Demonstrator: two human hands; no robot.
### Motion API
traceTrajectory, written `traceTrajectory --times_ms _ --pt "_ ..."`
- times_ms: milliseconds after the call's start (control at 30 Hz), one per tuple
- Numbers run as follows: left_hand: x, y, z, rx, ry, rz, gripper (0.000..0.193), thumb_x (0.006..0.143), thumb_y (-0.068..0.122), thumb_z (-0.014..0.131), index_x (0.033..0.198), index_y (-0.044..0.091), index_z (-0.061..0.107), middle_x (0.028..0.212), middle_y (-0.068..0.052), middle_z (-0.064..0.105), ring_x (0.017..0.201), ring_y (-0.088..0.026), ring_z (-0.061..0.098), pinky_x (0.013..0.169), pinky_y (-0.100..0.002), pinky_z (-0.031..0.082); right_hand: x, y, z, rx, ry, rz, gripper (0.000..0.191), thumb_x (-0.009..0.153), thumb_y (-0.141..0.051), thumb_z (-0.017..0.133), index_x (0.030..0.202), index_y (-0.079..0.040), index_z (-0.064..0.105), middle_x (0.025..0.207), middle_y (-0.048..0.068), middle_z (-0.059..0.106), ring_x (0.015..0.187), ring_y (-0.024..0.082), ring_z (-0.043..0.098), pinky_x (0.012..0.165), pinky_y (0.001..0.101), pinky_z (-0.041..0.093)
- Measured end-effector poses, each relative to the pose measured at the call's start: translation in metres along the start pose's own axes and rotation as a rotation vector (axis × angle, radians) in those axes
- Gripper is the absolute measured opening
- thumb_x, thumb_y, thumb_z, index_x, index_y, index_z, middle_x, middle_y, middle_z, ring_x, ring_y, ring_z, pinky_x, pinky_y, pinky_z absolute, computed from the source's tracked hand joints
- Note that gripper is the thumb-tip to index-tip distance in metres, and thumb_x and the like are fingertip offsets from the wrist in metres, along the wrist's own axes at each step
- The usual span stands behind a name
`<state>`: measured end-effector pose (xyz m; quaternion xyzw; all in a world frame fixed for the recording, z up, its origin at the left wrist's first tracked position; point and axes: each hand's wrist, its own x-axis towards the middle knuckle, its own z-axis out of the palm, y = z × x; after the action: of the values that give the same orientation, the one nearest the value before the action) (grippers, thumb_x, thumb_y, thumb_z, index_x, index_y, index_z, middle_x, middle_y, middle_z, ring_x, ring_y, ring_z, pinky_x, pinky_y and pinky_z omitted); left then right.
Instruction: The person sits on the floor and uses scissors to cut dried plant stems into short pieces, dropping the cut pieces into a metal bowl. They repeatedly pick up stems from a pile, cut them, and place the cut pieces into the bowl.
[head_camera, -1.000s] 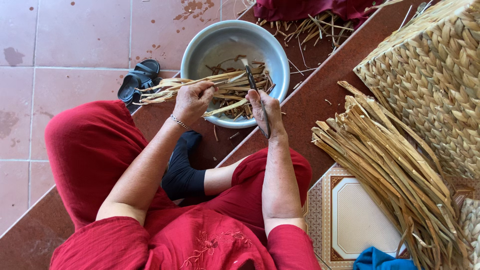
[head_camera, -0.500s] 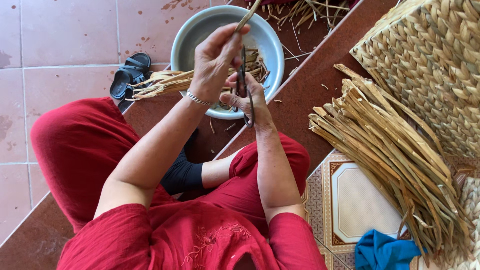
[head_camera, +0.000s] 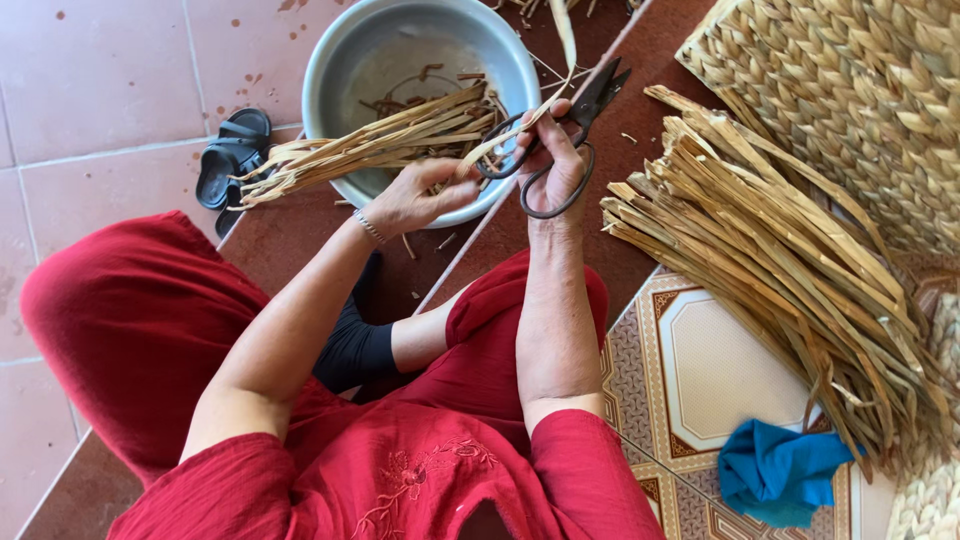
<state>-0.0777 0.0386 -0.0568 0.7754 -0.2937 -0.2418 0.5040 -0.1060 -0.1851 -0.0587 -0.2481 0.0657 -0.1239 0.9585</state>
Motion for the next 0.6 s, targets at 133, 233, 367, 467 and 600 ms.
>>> traceTrajectory --times_ms 133,233,367,467,600 --pt "-0.031 -0.015 -0.007 -0.154 -0.047 -0.146 0.039 0.097 0.028 0.072 0.125 0.003 0.067 0.106 -0.003 0.071 0.099 -0.013 0.063 0.089 -0.028 0.053 0.002 -0.014 -0.015 0.041 0.084 -0.091 0.013 0.099 -0.001 0.070 0.110 -0.007 0.066 0.095 0.016 0.073 0.076 0.018 0.071 0.063 0.0293 0.060" --pt "-0.066 -0.008 -0.018 -0.338 -0.017 -0.427 0.029 0.101 0.025 0.065 0.120 0.004 0.069 0.092 -0.003 0.070 0.083 -0.009 0.065 0.072 -0.026 0.054 0.007 -0.022 -0.019 -0.023 0.103 -0.214 0.014 0.100 -0.003 0.072 0.113 -0.006 0.066 0.098 0.018 0.073 0.079 0.019 0.071 0.066 0.0283 0.058" --pt "-0.098 0.013 -0.038 -0.525 0.268 -0.458 0.019 0.105 0.027 0.062 0.114 0.011 0.069 0.074 -0.003 0.062 0.061 -0.012 0.057 0.049 -0.024 0.043 -0.003 -0.010 -0.021 -0.632 0.314 -0.161 0.022 0.093 -0.022 0.071 0.106 -0.004 0.066 0.094 0.017 0.077 0.069 0.019 0.075 0.052 0.0278 0.061" --pt "-0.085 0.039 -0.060 -1.061 0.505 -0.142 0.028 0.119 0.021 0.068 0.098 0.013 0.052 0.079 0.000 0.051 0.065 -0.009 0.046 0.060 -0.024 0.038 -0.001 0.015 -0.017 -0.664 0.188 -0.170 0.028 0.093 -0.024 0.071 0.102 0.002 0.065 0.094 0.020 0.075 0.074 0.022 0.078 0.054 0.0299 0.066" --pt "-0.056 0.107 -0.071 -1.034 0.580 0.061 0.022 0.116 0.020 0.057 0.137 0.013 0.055 0.094 -0.008 0.055 0.073 -0.017 0.052 0.067 -0.031 0.044 -0.008 0.033 -0.012 -0.638 0.111 -0.091 0.024 0.093 -0.021 0.072 0.099 0.000 0.063 0.092 0.013 0.070 0.079 0.020 0.074 0.052 0.0301 0.066"
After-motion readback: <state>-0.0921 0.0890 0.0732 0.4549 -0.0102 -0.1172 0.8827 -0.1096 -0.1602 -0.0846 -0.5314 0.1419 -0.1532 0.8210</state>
